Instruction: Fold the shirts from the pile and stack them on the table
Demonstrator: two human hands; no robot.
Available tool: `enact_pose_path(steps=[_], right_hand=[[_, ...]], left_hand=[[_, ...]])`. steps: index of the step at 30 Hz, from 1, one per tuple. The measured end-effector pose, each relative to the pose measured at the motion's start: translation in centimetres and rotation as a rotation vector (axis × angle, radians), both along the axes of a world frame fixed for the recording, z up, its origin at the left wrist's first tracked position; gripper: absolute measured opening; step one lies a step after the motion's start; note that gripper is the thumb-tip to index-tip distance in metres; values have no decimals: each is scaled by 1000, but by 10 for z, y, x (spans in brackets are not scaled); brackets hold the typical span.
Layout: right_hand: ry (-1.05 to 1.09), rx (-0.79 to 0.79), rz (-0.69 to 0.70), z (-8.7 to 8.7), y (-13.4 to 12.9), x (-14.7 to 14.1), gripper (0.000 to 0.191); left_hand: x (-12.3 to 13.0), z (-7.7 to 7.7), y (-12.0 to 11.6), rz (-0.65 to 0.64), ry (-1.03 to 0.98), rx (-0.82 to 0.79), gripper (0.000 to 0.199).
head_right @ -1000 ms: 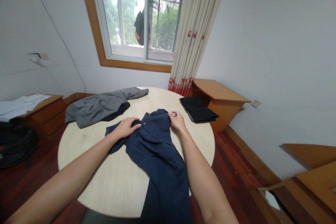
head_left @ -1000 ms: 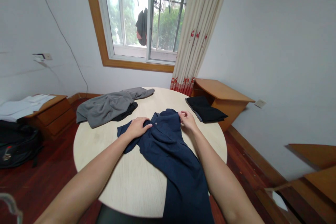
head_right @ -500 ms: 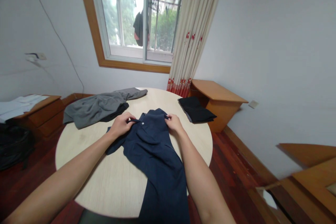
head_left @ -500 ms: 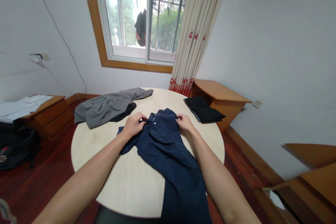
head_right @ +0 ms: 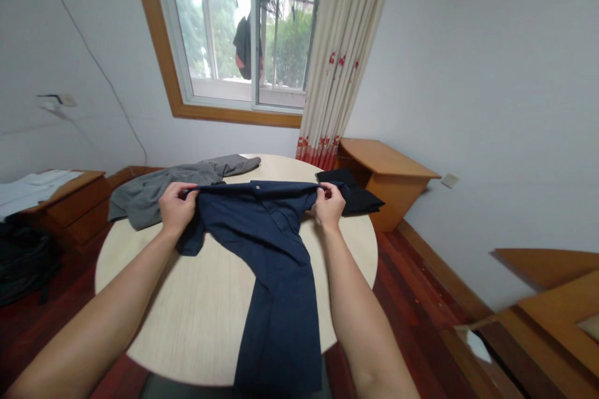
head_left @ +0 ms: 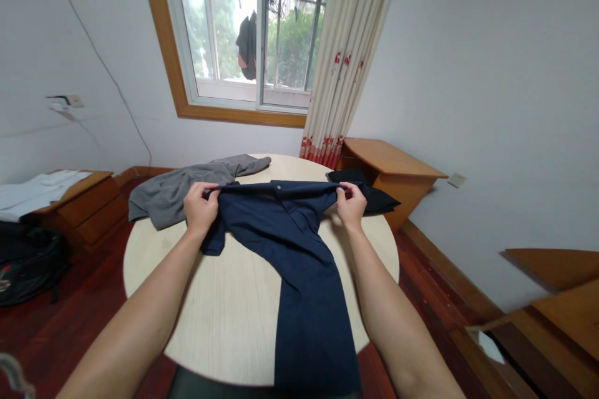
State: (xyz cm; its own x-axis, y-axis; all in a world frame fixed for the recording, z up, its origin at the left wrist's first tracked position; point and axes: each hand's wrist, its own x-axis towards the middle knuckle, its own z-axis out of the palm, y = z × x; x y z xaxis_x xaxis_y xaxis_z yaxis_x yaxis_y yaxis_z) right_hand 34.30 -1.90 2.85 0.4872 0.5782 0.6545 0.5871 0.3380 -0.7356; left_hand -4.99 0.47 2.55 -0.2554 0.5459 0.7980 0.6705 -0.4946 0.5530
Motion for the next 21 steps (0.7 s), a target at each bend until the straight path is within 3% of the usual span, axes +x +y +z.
enact_pose_path(steps=[3,5,10,12,14,17,21], right_hand=[[32,-71,25,-13,10,2,34],[74,-167,63,-27,19,4,39],[94,-374,235,-53,34,2,72],[18,-381,308,-57,35,2,72],[-77,-370,378,-59,36,2,67],[-178,-394,447,-61,36,0,52],[-233,-468,486,-64,35,-6,40]], left_hand=[[4,-3,0,-15,150,-8,11],[17,-2,-7,-123,270,-2,13],[68,7,-46,-681,526,-170,23],[88,5,-62,-883,622,-208,26],[102,0,-75,-1021,733,-237,49],[114,-12,-83,-1088,867,-308,70],[117,-21,-80,-1097,894,-356,43]])
